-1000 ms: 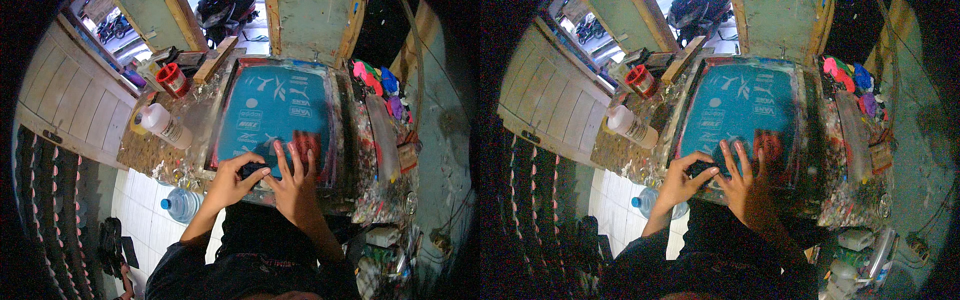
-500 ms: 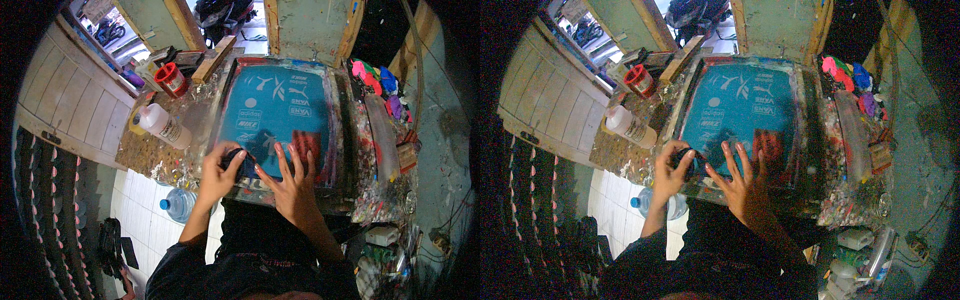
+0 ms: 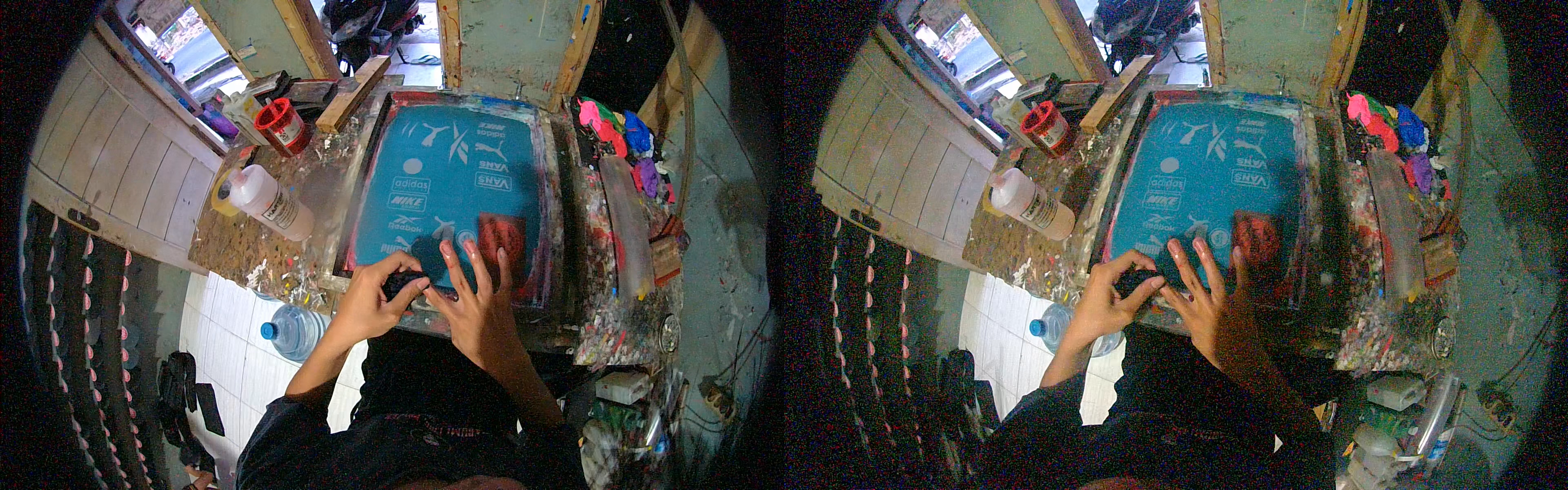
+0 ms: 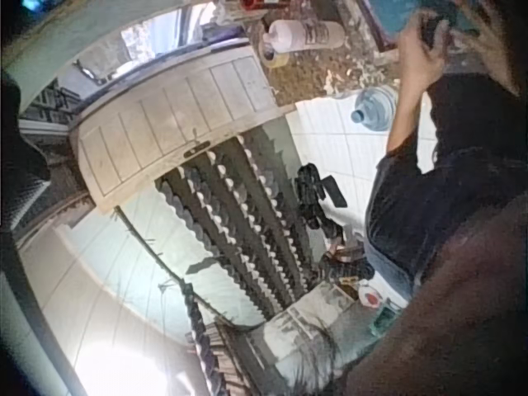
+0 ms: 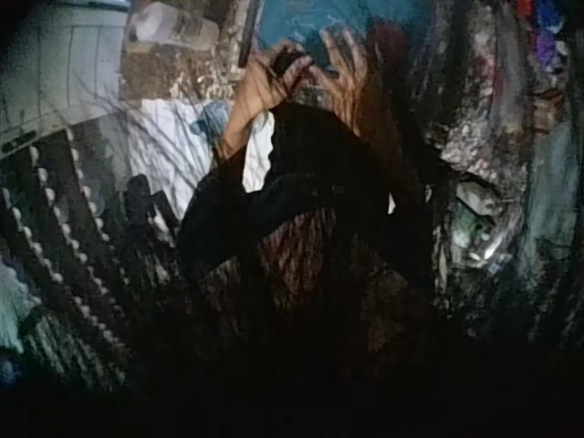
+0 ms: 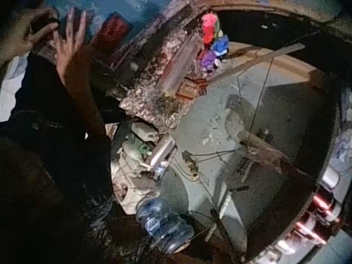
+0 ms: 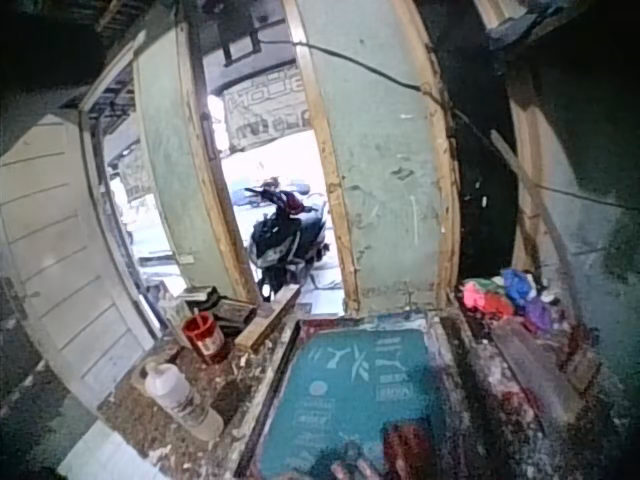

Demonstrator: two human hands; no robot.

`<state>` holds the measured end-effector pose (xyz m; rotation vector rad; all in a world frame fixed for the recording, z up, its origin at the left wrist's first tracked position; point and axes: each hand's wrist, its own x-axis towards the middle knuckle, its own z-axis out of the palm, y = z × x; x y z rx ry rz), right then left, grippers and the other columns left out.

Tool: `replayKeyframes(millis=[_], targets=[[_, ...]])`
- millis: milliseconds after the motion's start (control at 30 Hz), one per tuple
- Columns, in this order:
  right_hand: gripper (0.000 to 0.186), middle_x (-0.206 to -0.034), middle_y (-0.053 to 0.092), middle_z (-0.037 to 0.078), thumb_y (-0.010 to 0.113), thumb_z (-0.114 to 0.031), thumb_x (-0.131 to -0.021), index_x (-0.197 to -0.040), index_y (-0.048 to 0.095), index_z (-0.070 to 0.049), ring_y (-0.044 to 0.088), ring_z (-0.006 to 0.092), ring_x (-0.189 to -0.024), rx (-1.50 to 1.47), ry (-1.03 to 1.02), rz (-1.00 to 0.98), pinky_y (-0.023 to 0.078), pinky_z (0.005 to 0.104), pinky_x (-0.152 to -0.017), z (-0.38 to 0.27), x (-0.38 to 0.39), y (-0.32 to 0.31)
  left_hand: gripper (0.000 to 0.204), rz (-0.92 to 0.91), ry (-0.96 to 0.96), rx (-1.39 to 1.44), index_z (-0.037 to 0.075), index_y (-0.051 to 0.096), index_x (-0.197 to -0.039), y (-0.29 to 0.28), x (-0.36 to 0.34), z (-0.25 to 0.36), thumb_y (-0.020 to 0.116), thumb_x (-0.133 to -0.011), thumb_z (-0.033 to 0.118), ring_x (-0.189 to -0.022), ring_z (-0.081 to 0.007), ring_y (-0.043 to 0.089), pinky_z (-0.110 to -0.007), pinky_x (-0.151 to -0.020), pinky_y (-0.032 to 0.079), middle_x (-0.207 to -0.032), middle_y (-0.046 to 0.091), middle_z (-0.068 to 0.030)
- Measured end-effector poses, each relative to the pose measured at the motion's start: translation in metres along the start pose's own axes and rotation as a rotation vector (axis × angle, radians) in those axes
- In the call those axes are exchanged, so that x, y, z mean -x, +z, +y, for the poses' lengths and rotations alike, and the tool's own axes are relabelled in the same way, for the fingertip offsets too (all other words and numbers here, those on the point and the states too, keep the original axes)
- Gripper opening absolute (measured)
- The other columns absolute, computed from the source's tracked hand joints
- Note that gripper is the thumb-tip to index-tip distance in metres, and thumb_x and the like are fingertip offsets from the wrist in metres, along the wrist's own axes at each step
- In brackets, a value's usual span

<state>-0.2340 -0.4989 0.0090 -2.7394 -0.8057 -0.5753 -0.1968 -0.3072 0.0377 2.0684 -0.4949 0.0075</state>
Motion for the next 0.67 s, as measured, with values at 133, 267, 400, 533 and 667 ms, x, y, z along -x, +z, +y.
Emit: replayKeyframes(millis=[133,267,400,533,667], targets=[[0.046,-0.155,0.031,0.017,0.066,-0.015,-0.078,-0.122,0.066,-0.026,0.026,0.0394,-0.142,0.019,-0.004,-0.026,0.015,0.0670,-0.111,0.000,-0.002,-0.004,0.018,0.081,-0.101,0.021,-0.001,0.058,-0.097,0.004,0.001,-0.006,0.070,-0.088,0.011,-0.077,-0.0126,0.060,-0.029,-0.068,0.046,-0.082,0.065,-0.0102],[0.045,-0.159,0.026,0.008,0.051,-0.030,-0.088,-0.133,0.057,-0.030,0.023,0.0349,-0.145,-0.005,0.065,-0.030,0.011,0.0680,-0.112,0.004,-0.002,0.003,0.017,0.108,-0.120,0.099,0.000,0.057,-0.096,-0.006,0.003,-0.012,0.069,-0.088,0.009,-0.081,-0.0124,0.058,-0.028,-0.071,0.045,-0.084,0.063,-0.0088],[0.044,-0.156,0.031,0.016,0.064,-0.017,-0.080,-0.122,0.066,-0.029,0.025,0.0386,-0.143,0.004,-0.003,-0.018,0.015,0.0665,-0.112,0.005,-0.003,-0.002,0.016,-0.070,-0.067,0.089,0.000,0.061,-0.094,-0.012,0.005,-0.001,0.071,-0.087,0.011,-0.084,-0.0138,0.061,-0.029,-0.075,0.047,-0.086,0.066,-0.0096],[0.040,-0.158,0.027,0.010,0.056,-0.025,-0.085,-0.124,0.064,-0.027,0.023,0.0363,-0.145,0.046,-0.018,-0.079,0.013,0.0678,-0.112,0.004,-0.003,0.000,0.017,-0.139,-0.115,-0.008,0.000,0.064,-0.096,-0.011,-0.001,0.006,0.072,-0.086,0.010,-0.078,-0.0132,0.062,-0.030,-0.069,0.048,-0.087,0.068,-0.0108],[0.040,-0.160,0.025,0.007,0.052,-0.030,-0.087,-0.126,0.061,-0.027,0.022,0.0350,-0.146,0.015,-0.020,-0.095,0.011,0.0682,-0.112,0.002,-0.003,0.000,0.019,-0.028,-0.023,-0.024,0.002,0.063,-0.099,-0.007,0.001,-0.009,0.071,-0.087,0.014,-0.055,-0.0203,0.062,-0.032,-0.049,0.044,-0.083,0.068,-0.0101]])
